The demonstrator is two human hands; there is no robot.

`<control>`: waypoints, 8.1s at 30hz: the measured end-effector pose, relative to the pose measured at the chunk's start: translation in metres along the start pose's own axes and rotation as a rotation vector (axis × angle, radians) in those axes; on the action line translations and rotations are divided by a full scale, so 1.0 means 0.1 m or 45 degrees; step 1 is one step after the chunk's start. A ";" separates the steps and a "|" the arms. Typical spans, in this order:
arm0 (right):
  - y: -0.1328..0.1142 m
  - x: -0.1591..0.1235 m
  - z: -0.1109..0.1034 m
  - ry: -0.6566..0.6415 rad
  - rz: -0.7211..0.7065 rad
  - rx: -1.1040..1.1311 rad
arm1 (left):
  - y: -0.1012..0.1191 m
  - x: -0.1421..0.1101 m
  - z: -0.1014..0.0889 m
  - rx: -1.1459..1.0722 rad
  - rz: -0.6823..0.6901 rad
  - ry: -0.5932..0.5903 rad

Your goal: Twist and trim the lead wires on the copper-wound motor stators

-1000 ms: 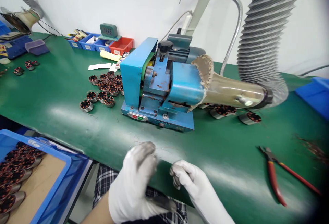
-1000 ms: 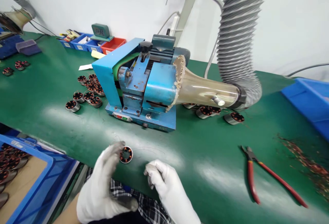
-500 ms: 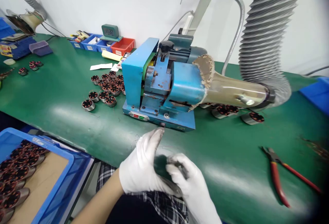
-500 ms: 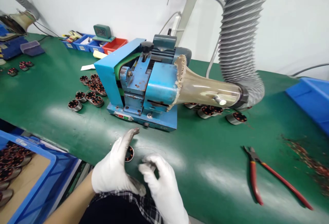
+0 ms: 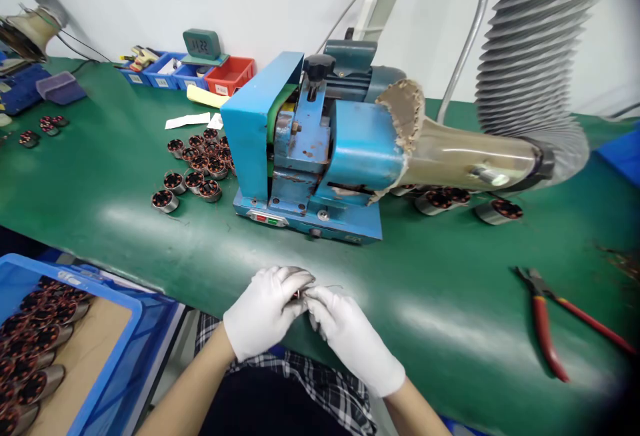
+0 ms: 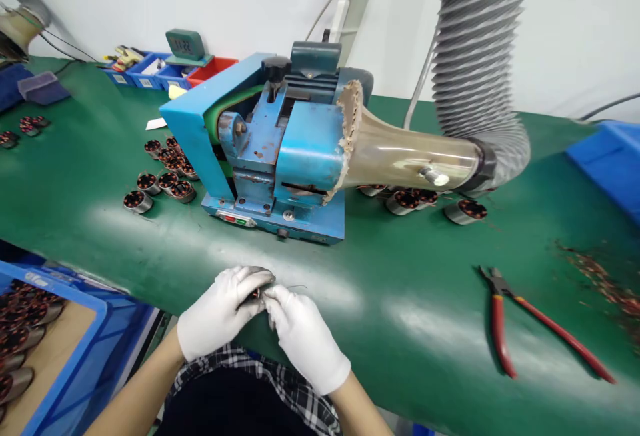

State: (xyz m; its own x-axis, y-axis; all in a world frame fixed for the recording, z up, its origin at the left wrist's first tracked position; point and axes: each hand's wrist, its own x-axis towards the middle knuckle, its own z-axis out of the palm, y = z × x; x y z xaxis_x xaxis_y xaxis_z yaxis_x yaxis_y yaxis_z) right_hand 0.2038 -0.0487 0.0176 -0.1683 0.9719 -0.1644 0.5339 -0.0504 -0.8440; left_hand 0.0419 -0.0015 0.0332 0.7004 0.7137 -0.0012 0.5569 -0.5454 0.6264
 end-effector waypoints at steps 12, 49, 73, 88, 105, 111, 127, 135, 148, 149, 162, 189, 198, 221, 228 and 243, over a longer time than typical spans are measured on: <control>0.21 -0.13 -0.45 0.348 0.260 0.444 | 0.10 0.00 0.15 0.231 -0.050 0.071; -0.51 -0.02 -0.22 -0.108 0.222 1.064 | 0.13 -0.32 -0.26 -0.571 0.016 0.350; -0.54 -0.10 -0.27 -0.005 0.195 1.045 | 0.21 -0.32 -0.26 -0.236 0.220 0.562; -0.62 -0.17 -0.23 0.228 0.104 0.737 | 0.26 -0.28 -0.21 -0.312 0.025 0.472; -0.50 -0.18 -0.06 0.456 0.094 0.347 | 0.20 -0.32 -0.25 -0.464 0.130 0.214; -0.25 0.03 0.03 -0.083 0.243 0.627 | -0.09 -0.25 0.11 0.224 0.191 0.545; -0.16 0.13 -0.81 0.018 -0.046 -1.151 | -0.32 -0.18 0.10 0.018 -0.344 0.457; -0.29 0.07 -0.02 0.100 0.098 -0.342 | -0.08 -0.53 0.28 0.143 -0.395 0.265; -0.23 0.16 -0.18 -0.198 0.484 1.120 | -0.19 -0.15 0.22 0.025 -0.063 0.325; -0.25 0.15 -0.28 -0.104 0.450 1.252 | -0.19 -0.15 0.23 0.015 -0.062 0.329; -0.31 0.21 0.09 0.248 0.193 0.398 | -0.19 -0.18 0.02 -0.244 -0.176 0.109; 0.19 0.27 -0.06 0.139 0.321 0.279 | -0.20 -0.15 0.03 -0.541 -0.374 0.087; 0.02 0.09 -0.27 0.213 0.037 -0.080 | -0.25 -0.24 0.06 -0.364 -0.306 0.089; -0.41 -0.16 -0.34 -0.185 -0.153 0.176 | 0.24 -0.31 -0.38 -0.823 0.091 0.147; -0.49 -0.19 -0.37 -0.160 -0.088 0.418 | 0.34 -0.39 -0.33 -0.131 0.129 0.516; -0.56 -0.23 -0.40 -0.191 -0.080 0.553 | 0.29 -0.44 -0.28 -0.503 -0.050 0.391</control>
State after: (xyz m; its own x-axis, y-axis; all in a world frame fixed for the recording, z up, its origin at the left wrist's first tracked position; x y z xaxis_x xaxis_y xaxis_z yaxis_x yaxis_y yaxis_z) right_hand 0.2114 -0.0589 0.0888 -0.3242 0.9338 -0.1515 0.1275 -0.1155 -0.9851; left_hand 0.0153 -0.0364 0.0732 0.4856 0.8591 0.1616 0.3270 -0.3500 0.8778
